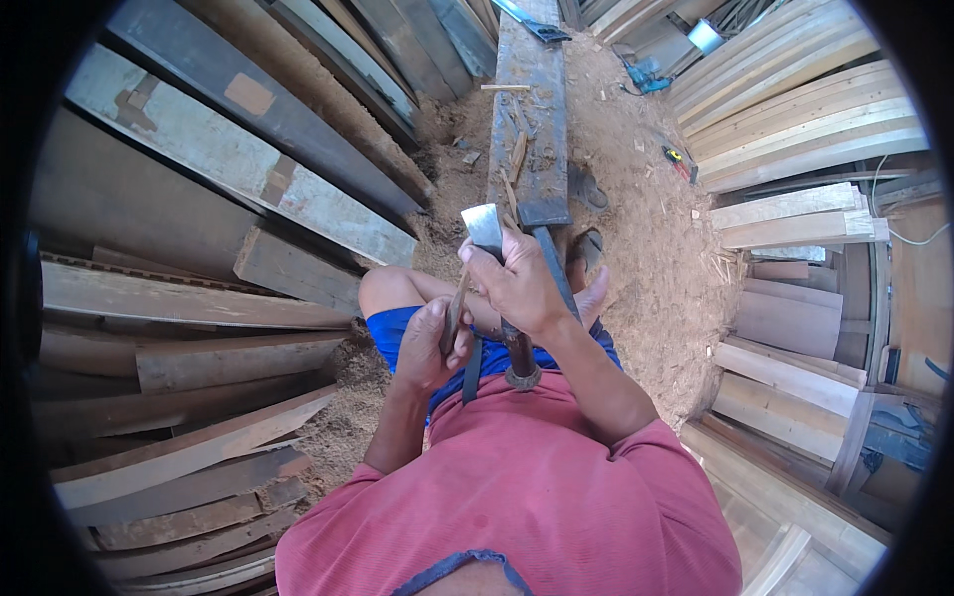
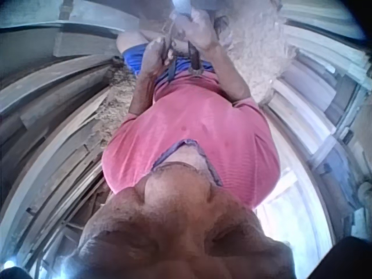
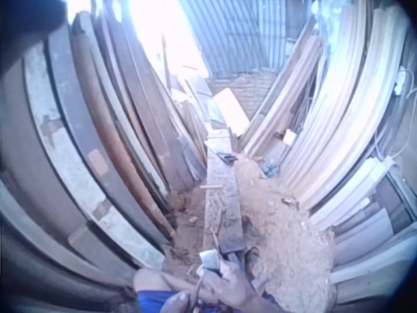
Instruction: The person shapes a small piece of wood with a chisel, then uses a saw to cut another piece of wood, and finally uses a plane to smooth a wooden surface on a low workbench.
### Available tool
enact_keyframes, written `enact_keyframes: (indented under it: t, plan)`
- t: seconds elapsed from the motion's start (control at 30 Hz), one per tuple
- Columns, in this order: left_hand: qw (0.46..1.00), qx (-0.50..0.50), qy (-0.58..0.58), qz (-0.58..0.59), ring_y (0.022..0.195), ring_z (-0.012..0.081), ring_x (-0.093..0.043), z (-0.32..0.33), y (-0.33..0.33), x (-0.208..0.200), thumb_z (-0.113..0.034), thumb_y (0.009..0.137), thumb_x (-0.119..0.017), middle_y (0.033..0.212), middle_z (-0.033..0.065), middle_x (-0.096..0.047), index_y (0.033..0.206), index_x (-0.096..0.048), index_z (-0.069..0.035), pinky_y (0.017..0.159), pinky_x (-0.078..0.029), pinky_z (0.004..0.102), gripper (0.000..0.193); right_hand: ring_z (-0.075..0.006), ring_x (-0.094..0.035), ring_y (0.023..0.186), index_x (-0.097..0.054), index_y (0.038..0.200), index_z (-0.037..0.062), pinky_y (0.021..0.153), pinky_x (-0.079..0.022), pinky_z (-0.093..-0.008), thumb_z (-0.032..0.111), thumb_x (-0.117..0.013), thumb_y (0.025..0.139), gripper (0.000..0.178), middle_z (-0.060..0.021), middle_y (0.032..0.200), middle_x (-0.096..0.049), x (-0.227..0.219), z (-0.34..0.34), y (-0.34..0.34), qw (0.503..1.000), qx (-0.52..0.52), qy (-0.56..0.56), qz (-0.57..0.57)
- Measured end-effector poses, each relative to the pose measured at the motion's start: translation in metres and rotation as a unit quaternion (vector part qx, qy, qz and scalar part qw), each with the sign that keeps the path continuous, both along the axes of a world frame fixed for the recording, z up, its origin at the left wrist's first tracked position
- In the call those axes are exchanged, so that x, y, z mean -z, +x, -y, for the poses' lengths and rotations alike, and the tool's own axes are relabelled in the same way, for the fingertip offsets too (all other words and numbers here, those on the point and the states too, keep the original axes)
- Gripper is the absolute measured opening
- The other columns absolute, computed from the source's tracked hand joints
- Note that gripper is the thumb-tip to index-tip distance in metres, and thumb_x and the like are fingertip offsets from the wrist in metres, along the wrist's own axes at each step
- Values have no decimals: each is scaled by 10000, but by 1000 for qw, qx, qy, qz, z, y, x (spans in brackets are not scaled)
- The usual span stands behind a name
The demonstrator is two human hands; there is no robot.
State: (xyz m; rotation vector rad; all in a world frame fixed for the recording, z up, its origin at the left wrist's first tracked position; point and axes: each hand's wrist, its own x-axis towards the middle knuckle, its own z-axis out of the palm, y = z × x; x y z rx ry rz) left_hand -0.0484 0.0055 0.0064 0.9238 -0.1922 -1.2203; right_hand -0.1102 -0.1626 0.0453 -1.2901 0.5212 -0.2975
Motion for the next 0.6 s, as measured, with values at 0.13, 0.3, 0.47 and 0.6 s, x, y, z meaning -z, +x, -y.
enact_keyframes:
  t: [0.13,0.3,0.47,0.6]
  plan:
    - [980,28,70,182,465,63,-393,0,6,2,-383,1067,-391,636,7,-527,990,-584,-42,434,-321,229,400,-27,-430,484,-613,1062,57,443,-365,-186,224,-557,1006,184,22,655,-514,6,5,-1,999,-21,-34,-34]
    - [999,-33,30,7,461,57,-314,1,17,14,-354,1060,-417,608,-30,-415,1000,-566,-57,427,-266,235,337,-69,-555,597,-511,1193,72,514,-469,-238,220,-469,1033,221,-35,836,-611,13,-9,2,967,94,223,79]
    - [994,-69,-54,-60,456,63,-277,12,28,9,-390,1054,-438,589,-34,-380,1025,-532,-83,419,-239,221,322,-101,-610,640,-493,1184,70,551,-523,-268,220,-459,1041,210,-58,909,-636,13,-12,-2,934,98,330,92]
    - [991,-128,24,-34,451,83,-357,26,31,15,-395,1059,-423,621,-17,-449,1024,-533,-73,411,-298,231,342,-115,-618,615,-521,1123,65,550,-540,-282,237,-465,1046,197,-58,908,-646,6,-29,1,904,41,413,99]
